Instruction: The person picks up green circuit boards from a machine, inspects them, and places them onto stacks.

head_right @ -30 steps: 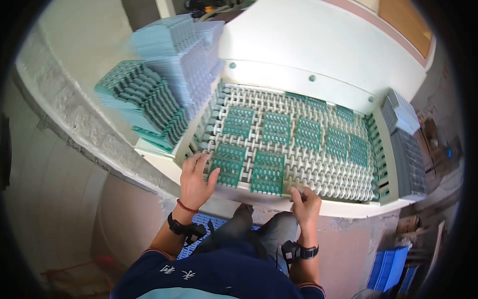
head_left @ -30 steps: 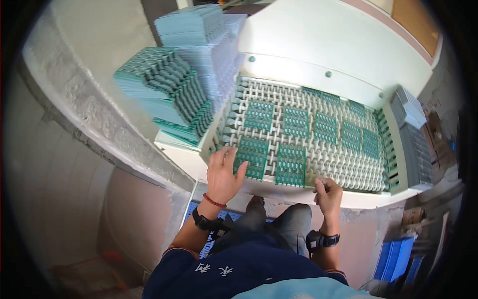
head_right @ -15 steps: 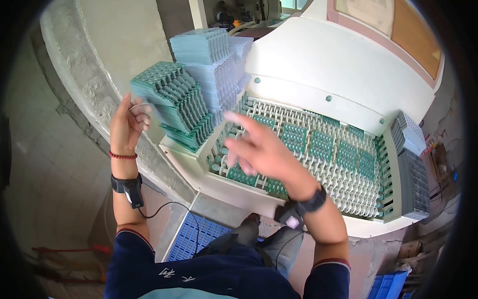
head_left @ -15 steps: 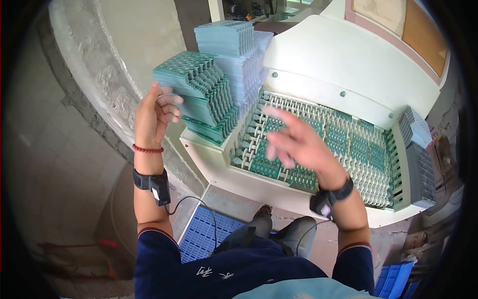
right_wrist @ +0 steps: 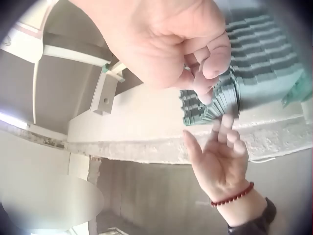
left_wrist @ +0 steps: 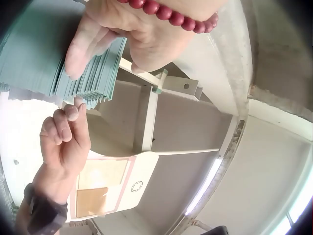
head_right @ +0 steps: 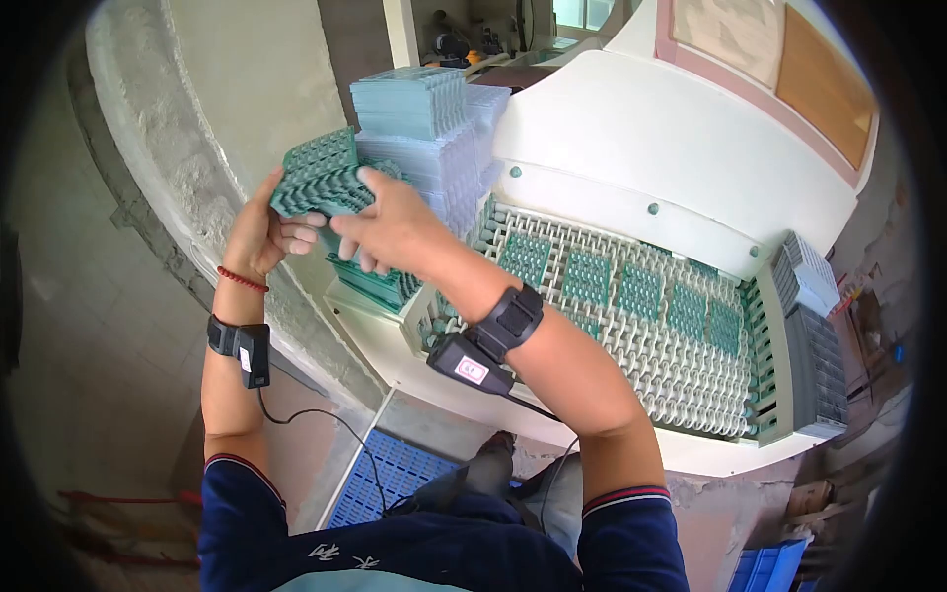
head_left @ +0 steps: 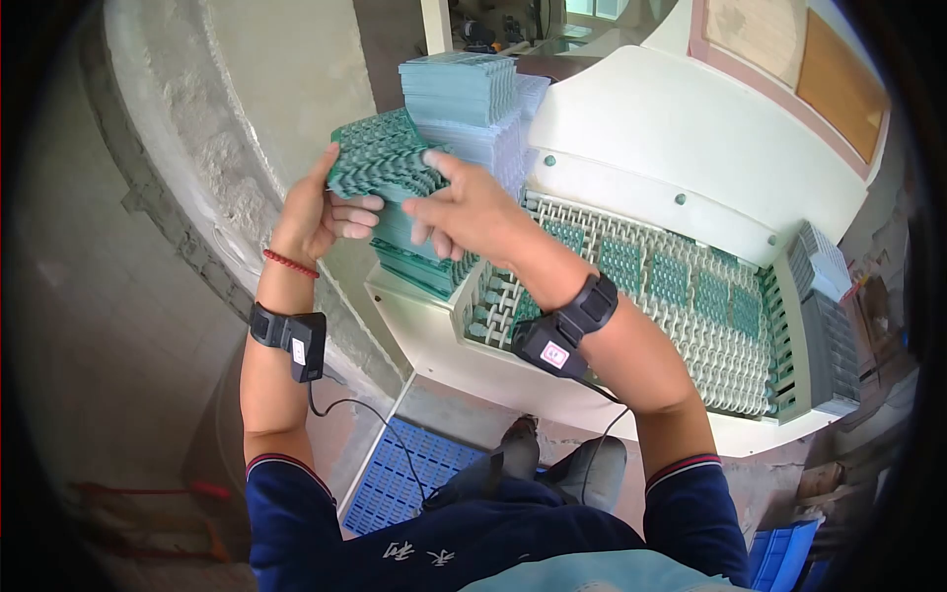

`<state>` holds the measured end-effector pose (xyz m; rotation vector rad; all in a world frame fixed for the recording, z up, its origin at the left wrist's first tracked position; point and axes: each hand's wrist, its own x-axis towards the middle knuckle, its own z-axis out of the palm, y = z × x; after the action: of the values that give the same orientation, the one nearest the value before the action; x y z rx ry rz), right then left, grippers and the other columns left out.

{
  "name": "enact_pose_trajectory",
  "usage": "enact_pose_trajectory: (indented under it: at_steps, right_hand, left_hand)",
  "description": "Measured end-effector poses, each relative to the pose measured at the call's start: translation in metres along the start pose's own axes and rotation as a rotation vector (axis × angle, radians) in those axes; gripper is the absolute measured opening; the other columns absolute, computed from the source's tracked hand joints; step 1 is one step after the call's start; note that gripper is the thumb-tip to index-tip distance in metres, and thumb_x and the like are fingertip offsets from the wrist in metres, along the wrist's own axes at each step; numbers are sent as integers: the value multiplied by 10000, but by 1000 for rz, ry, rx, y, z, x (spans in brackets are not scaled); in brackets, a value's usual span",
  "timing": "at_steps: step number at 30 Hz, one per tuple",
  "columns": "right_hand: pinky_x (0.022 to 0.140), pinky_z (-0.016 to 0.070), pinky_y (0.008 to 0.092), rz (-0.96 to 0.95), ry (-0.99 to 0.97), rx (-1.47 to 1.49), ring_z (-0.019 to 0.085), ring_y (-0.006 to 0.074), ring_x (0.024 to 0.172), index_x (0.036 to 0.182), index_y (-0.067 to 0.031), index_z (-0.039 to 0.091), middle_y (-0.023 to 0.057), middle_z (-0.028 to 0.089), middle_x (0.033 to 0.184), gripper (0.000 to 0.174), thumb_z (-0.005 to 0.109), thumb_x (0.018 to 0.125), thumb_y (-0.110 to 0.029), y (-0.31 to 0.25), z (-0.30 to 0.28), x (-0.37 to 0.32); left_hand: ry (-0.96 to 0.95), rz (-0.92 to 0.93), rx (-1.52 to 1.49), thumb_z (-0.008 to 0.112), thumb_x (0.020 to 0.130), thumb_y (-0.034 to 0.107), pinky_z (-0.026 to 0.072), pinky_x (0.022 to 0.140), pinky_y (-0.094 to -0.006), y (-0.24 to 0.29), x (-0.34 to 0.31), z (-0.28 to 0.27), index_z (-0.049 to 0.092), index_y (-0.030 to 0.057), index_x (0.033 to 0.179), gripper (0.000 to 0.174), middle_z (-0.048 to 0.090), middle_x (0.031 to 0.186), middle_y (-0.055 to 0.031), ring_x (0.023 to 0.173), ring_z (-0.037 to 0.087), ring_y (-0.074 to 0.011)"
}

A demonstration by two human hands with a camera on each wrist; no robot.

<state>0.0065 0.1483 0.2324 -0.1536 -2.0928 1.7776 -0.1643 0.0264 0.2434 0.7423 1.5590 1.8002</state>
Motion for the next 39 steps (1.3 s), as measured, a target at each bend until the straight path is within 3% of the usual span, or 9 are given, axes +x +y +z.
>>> enact_pose_trajectory:
  at_steps: [5,10,13,21,25,27,28,32,39]
  right_hand:
    - [411,406,226,-39,-46,-67,514,92,473,1362,53,235,68,623,695,700,630,827,-167,-4,1,-19]
    - [418,396,192,-9,0,-44,496,53,475,1066,-5,587,37,611,672,255,605,855,-147,7,-24,-35]
    - [418,390,182,-12,70,-16,489,47,466,936,-11,637,26,602,653,147,591,868,-133,18,-37,-58]
    - [412,398,189,-10,241,32,506,52,461,897,1,641,18,611,635,188,620,859,-182,36,-74,-144]
    - [501,450,196,46,323,15,561,66,577,1001,3,619,45,635,735,230,622,858,-176,41,-75,-176]
    - [659,486,218,-133,402,131,592,107,787,1153,4,546,102,627,916,337,612,863,-155,44,-67,-187]
    - [813,473,291,-130,354,92,561,187,971,1290,16,414,158,569,1095,556,631,850,-244,46,-68,-194]
    - [886,439,357,-119,335,-27,533,244,1030,1355,77,253,203,523,1173,853,647,798,-435,81,-56,-220]
    - [774,449,240,180,729,362,546,121,905,1182,74,440,99,585,1033,519,665,829,-233,116,-31,-260]
  left_hand:
    - [-89,-29,-189,414,926,377,550,405,-277,-2,5,-5,543,-31,1050,445,636,749,-235,500,630,-223]
    - [16,70,-192,484,910,277,548,406,-265,2,-3,5,528,-52,1034,354,634,746,-231,519,637,-231]
    - [51,80,-183,511,899,241,531,389,-258,1,-3,6,523,-56,1022,323,637,744,-213,509,628,-222]
    - [73,323,-264,522,888,230,424,312,-227,-30,-46,24,535,-73,963,312,629,716,-181,439,568,-176]
    - [-97,364,-327,587,839,272,419,298,-227,-45,-92,55,488,-92,1033,425,618,766,-192,397,548,-173]
    - [-242,349,-287,654,788,306,422,297,-225,-62,-109,77,422,-99,1130,578,611,849,-204,395,553,-183]
    - [-305,329,-280,662,790,287,425,304,-225,-71,-115,89,416,-82,1112,548,610,851,-199,407,564,-186]
    - [-512,242,-273,593,856,132,439,369,-218,-135,-122,121,332,-11,1097,383,621,810,-155,498,603,-175]
    - [-533,-79,-213,548,884,122,440,425,-218,-213,-128,168,328,7,1040,293,616,811,-148,570,613,-149]
